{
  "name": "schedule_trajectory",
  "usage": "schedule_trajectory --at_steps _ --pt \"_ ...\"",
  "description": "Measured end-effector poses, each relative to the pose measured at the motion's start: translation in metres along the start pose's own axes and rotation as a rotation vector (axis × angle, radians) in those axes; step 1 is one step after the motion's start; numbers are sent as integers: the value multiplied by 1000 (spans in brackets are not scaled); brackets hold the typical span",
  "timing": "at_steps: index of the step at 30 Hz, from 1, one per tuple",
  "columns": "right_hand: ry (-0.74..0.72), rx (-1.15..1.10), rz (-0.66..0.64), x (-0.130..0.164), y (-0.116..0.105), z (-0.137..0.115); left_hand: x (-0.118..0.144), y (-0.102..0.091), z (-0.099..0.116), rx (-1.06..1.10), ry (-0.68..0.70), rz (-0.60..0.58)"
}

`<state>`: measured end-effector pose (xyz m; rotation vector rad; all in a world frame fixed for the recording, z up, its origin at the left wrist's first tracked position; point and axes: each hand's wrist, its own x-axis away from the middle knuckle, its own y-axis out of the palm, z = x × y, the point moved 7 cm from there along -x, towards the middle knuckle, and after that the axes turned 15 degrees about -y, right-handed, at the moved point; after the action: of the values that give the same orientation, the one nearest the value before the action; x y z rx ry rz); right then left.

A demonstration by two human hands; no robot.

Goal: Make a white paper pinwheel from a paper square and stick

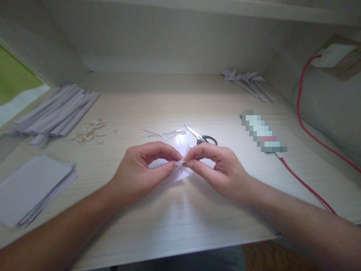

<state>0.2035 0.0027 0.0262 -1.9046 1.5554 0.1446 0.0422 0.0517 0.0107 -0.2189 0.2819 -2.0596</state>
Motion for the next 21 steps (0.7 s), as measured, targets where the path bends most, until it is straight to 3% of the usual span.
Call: schedule_trajectory --at_steps 21 --pt "-145 112 -9 3 0 -1 -1 2 -2 -43 -30 5"
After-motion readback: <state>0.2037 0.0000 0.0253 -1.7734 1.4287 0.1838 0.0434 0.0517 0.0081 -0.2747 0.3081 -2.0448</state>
